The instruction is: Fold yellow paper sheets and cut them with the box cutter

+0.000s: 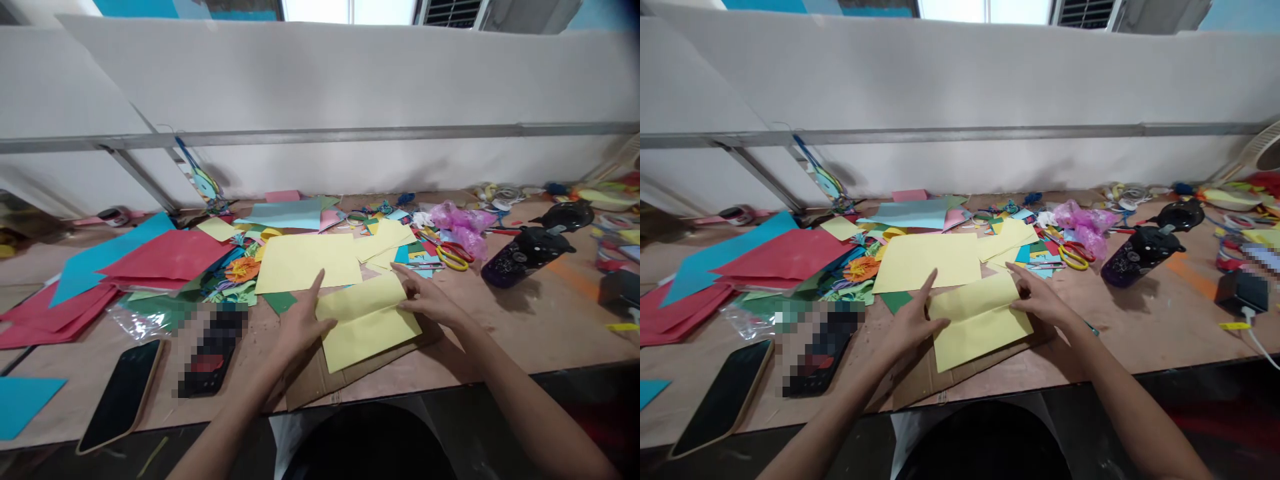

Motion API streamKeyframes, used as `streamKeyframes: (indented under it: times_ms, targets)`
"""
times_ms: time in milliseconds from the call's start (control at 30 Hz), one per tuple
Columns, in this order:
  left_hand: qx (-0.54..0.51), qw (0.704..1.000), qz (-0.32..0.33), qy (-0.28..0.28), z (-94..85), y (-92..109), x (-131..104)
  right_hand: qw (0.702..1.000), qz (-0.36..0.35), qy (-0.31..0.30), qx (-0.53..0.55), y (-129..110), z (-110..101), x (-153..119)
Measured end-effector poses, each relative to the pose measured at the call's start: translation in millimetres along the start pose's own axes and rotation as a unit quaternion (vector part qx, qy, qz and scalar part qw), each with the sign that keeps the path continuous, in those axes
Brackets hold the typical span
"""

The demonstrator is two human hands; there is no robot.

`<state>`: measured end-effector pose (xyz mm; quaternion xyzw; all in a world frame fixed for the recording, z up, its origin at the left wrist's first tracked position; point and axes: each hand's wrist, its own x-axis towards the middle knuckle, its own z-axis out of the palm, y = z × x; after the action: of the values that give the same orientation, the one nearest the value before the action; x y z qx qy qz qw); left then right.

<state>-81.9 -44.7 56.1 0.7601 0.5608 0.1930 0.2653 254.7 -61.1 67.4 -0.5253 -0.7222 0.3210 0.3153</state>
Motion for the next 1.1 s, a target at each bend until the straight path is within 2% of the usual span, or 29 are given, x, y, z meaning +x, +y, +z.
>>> streamKeyframes:
  times_ms: [100, 133, 200, 267, 333, 433, 533, 633, 833, 967, 1100]
  targets:
    - [-0.151, 0.981, 0.001, 0.123, -3.6, 5, -2, 0.994, -0.023, 0.105, 0.031, -8, 1, -8]
    - [-0.188, 0.971, 0.014, 0.147, -5.1, 6, -4, 0.988, -0.038, 0.148, 0.024, -11, 2, -11]
    - [-0.232, 0.961, 0.047, 0.144, -7.0, 9, -10, 0.972, -0.073, 0.224, -0.001, -15, 5, -19]
    - [-0.235, 0.962, 0.085, 0.11, -6.0, 8, -17, 0.96, -0.108, 0.256, -0.018, -13, 7, -28]
    - [-0.193, 0.968, 0.132, 0.091, -1.6, 4, -24, 0.96, -0.131, 0.245, -0.036, -7, 10, -39]
    - [-0.103, 0.972, 0.2, 0.062, 8.1, -7, -33, 0.972, -0.132, 0.178, -0.071, 6, 14, -57]
    - [-0.028, 0.97, 0.243, -0.014, 14.9, -16, -44, 0.981, -0.121, 0.124, -0.09, 15, 17, -74]
    - [0.051, 0.96, 0.264, -0.076, 16.5, -15, -53, 0.985, -0.114, 0.08, -0.1, 19, 20, -88]
    - [0.17, 0.944, 0.251, -0.131, 18.1, 2, -65, 0.99, -0.091, 0.019, -0.107, 18, 15, -100]
    - [0.183, 0.946, 0.228, -0.138, 22.7, 9, -71, 0.99, -0.093, 0.013, -0.106, 20, 13, -99]
    - [0.179, 0.946, 0.22, -0.155, 26.1, 6, -73, 0.986, -0.091, 0.013, -0.137, 23, 15, -97]
